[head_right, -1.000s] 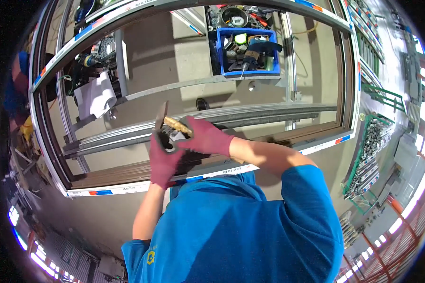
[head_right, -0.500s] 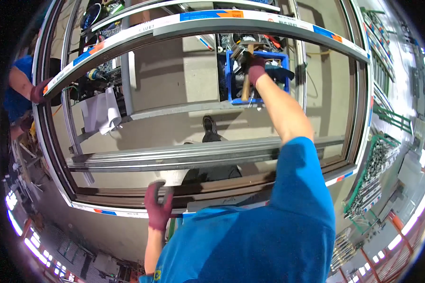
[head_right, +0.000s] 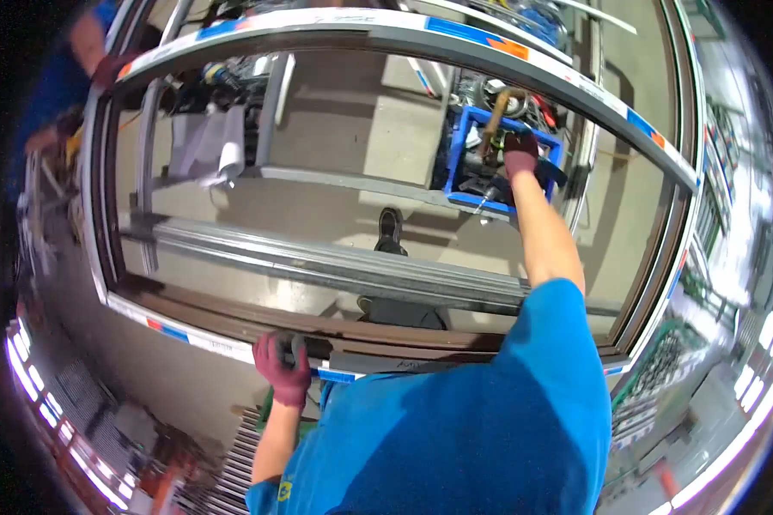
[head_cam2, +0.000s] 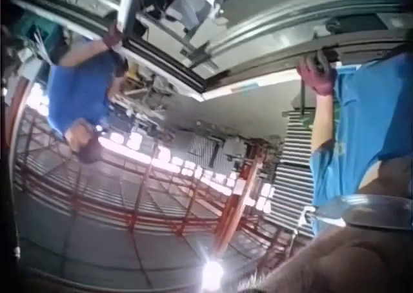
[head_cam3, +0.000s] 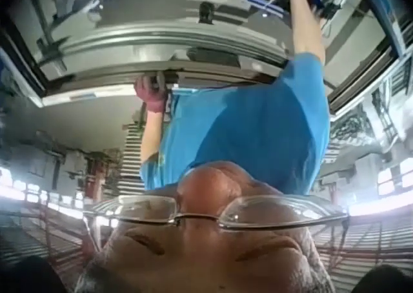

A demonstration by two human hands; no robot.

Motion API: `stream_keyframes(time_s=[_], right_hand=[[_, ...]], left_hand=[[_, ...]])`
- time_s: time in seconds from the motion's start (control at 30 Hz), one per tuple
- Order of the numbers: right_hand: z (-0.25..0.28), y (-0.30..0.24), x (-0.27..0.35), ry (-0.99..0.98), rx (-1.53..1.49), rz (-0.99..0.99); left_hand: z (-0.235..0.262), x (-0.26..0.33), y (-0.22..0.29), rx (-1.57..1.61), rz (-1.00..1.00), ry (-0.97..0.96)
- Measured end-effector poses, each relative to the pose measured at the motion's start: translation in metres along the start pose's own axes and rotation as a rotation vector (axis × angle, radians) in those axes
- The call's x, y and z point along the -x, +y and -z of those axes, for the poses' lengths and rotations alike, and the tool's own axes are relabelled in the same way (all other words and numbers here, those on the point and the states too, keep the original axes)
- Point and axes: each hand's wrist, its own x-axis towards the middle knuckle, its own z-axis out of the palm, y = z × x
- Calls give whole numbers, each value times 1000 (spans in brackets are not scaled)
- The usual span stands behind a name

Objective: Assembling and securing metal window frame components using power tools on a fabrication floor.

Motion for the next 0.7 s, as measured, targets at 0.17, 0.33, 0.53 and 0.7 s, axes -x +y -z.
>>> stream_keyframes(time_s=[0.17, 0.33, 0.53, 0.7], right_hand=[[104, -50, 172, -407, -698, 237], [176, -101, 294, -805, -535, 794], [267, -181, 405, -706, -454, 1119], [225, -184, 452, -598, -427, 1163]], left_hand=[[-4, 12, -3, 90, 35, 42], [-22, 27, 9, 427, -38, 325], [-9, 205, 13, 429, -52, 465], [-35, 444, -71, 489, 718, 631]])
